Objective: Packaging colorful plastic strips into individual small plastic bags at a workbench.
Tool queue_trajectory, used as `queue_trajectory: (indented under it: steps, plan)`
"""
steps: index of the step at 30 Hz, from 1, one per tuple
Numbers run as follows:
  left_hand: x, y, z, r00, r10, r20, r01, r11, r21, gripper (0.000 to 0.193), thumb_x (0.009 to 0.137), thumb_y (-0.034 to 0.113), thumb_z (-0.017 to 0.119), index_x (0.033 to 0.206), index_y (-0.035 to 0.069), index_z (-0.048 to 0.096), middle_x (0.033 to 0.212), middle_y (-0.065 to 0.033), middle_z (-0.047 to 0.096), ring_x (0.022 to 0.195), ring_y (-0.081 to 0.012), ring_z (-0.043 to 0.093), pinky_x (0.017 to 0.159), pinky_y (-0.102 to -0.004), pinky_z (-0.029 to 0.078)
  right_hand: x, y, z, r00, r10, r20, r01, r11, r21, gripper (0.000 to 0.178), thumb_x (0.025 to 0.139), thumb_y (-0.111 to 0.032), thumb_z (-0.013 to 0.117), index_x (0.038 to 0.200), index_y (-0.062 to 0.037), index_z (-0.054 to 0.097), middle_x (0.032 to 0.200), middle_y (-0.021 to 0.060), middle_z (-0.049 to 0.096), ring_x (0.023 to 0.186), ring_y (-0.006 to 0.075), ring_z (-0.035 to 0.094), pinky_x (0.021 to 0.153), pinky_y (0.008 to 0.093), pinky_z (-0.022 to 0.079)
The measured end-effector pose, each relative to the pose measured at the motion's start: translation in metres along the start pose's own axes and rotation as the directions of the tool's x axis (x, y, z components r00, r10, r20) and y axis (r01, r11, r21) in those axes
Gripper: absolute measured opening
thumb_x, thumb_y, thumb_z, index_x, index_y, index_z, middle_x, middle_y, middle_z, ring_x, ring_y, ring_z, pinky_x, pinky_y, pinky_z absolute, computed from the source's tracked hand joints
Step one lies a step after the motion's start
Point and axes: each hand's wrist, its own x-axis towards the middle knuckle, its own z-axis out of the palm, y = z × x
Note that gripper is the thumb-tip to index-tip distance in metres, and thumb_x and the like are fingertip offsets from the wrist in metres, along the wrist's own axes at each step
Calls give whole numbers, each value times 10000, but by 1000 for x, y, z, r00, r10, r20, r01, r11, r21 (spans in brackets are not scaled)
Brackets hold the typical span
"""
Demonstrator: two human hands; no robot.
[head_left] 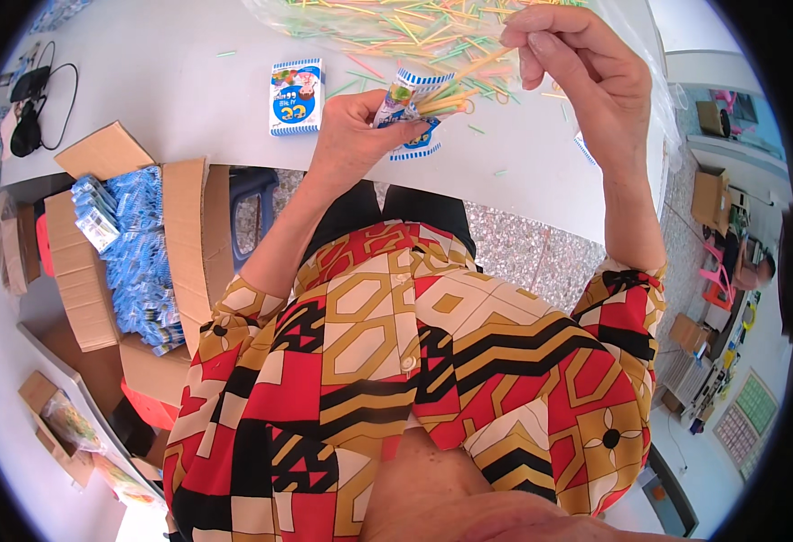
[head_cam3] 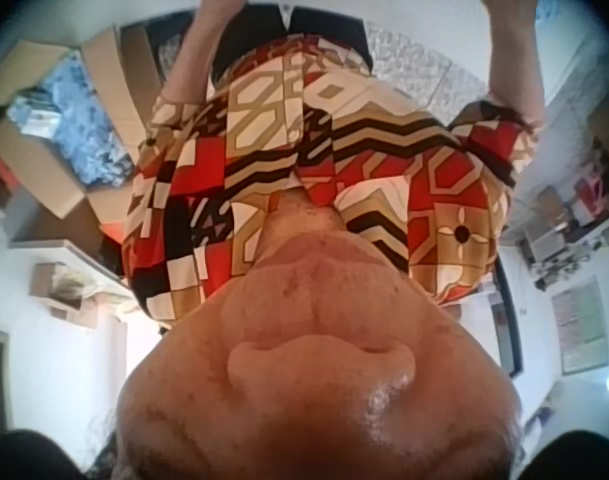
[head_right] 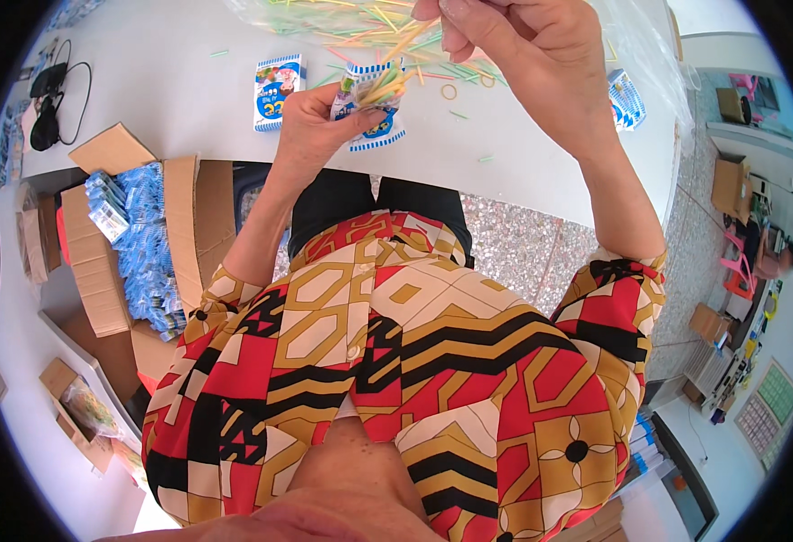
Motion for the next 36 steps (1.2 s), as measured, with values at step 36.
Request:
queue_trajectory:
  steps: [36]
  plan:
    - [18, 25, -5, 999, -34, -26, 33, 998, -62, 216, 828, 47, 625, 1021, -50, 630, 891, -31, 654, 764, -60, 562, 691, -212, 454, -16, -41, 36, 613, 495, -615, -784, 292, -547, 88, 828, -70, 597, 900, -29, 566, 831, 43, 619, 778, 128, 602, 657, 276, 477]
